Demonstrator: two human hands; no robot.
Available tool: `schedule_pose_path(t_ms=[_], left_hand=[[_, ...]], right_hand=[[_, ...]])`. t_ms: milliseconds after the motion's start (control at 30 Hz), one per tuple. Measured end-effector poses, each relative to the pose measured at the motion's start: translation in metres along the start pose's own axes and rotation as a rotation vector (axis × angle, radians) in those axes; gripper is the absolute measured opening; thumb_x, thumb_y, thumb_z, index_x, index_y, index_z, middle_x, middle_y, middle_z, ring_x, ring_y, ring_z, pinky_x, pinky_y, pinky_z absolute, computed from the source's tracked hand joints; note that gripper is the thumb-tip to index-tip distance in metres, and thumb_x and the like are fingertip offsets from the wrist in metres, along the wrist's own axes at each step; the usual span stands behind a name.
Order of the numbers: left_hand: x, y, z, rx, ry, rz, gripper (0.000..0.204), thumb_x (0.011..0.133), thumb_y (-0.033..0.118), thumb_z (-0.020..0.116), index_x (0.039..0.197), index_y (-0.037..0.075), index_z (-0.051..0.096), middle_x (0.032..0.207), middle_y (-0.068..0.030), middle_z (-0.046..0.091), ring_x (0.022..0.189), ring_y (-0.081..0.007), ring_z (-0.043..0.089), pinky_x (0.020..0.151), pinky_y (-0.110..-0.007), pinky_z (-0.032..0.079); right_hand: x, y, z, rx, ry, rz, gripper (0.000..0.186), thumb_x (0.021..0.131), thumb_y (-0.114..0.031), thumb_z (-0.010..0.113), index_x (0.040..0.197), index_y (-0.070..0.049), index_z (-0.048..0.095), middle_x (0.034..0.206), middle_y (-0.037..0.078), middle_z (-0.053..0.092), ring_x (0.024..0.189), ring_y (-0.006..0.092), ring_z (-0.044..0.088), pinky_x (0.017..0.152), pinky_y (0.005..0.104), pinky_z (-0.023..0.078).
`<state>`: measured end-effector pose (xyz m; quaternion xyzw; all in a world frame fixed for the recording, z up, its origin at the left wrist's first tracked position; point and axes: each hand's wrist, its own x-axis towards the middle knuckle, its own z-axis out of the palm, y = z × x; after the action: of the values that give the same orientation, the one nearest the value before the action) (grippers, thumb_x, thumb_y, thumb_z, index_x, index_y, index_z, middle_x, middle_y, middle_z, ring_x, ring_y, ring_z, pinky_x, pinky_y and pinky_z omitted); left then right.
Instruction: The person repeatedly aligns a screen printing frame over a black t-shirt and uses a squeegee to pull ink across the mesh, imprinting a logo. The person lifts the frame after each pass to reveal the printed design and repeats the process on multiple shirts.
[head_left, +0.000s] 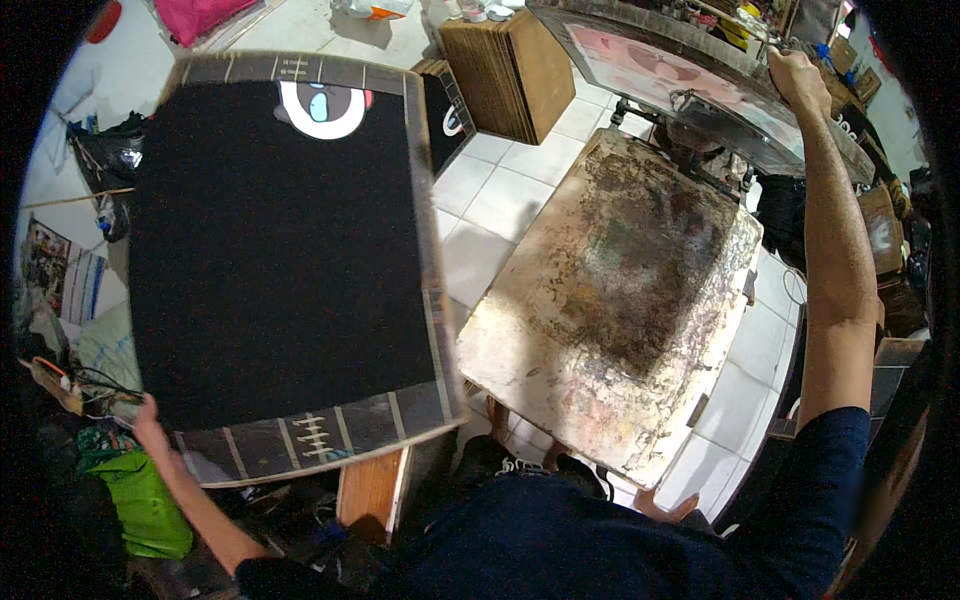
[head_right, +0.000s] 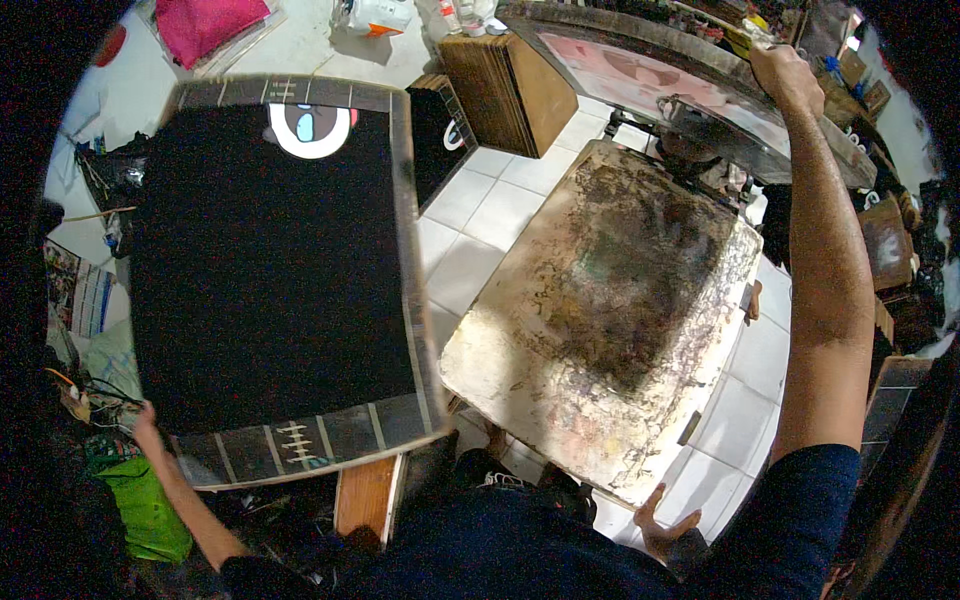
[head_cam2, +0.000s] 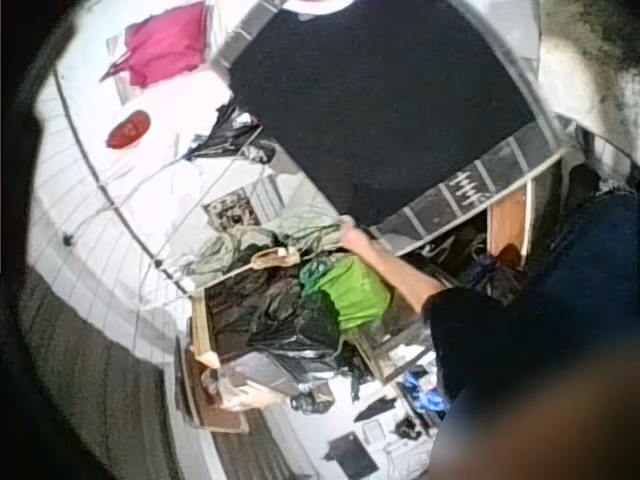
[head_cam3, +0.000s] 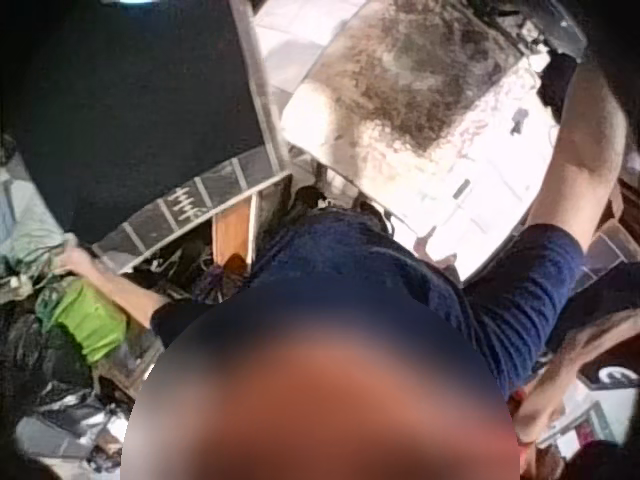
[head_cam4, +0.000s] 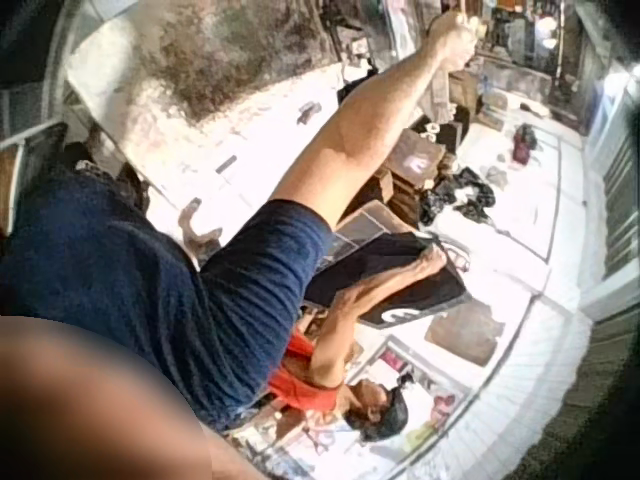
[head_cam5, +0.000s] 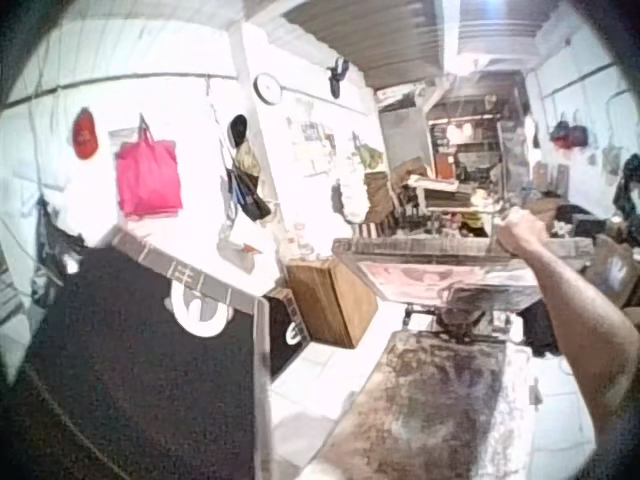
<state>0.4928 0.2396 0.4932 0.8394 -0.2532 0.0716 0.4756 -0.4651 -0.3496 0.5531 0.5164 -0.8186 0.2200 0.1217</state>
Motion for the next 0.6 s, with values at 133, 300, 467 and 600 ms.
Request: schedule_pose_path(t_ms=[133,300,467,600], left_hand=[[-0.105,-0.074,0.105,-0.16,-0.07,-0.245,0.036,0.099,0.03,0.067,0.101,-0.005,0.073,0.093,-0.0074,0.067,0.089,-0.0215,0.056,0.085,-0.04,0.047],[-0.203,-0.105,0.275,-0.196,-0.286,-0.239,0.048,0.101,0.024,0.067,0.065,-0.001,0.047,0.063,0.0037,0.04,0.062,-0.0133,0.033,0.056,-0.037,0.03],[-0.247,-0.085,0.422,-0.043,-0.698,0.006,0.053,0.102,0.03,0.065,0.068,-0.004,0.044,0.061,-0.0053,0.038,0.063,-0.0157,0.036,0.058,-0.041,0.034],[-0.301,-0.048,0.495,-0.038,-0.948,0.127,0.051,0.096,0.036,0.071,0.068,-0.001,0.05,0.061,-0.0085,0.045,0.06,-0.021,0.042,0.059,-0.043,0.039]], right_hand=[[-0.019,-0.002,-0.002,-0.016,0.022,0.035,0.071,0.092,-0.062,0.044,0.138,-0.011,0.062,0.142,0.02,0.062,0.131,0.0403,0.06,0.106,0.0493,0.048],[-0.052,-0.01,-0.006,-0.021,0.038,0.07,0.067,0.092,-0.063,0.049,0.137,-0.016,0.065,0.138,0.019,0.065,0.125,0.0385,0.063,0.105,0.0487,0.049],[-0.08,-0.012,-0.006,-0.039,0.085,0.116,0.053,0.09,-0.059,0.051,0.121,-0.024,0.076,0.123,0.015,0.073,0.115,0.0369,0.07,0.099,0.0466,0.054],[-0.094,-0.013,-0.002,-0.045,0.11,0.108,0.05,0.09,-0.057,0.052,0.12,-0.026,0.077,0.121,0.014,0.074,0.114,0.0351,0.07,0.097,0.0454,0.054]])
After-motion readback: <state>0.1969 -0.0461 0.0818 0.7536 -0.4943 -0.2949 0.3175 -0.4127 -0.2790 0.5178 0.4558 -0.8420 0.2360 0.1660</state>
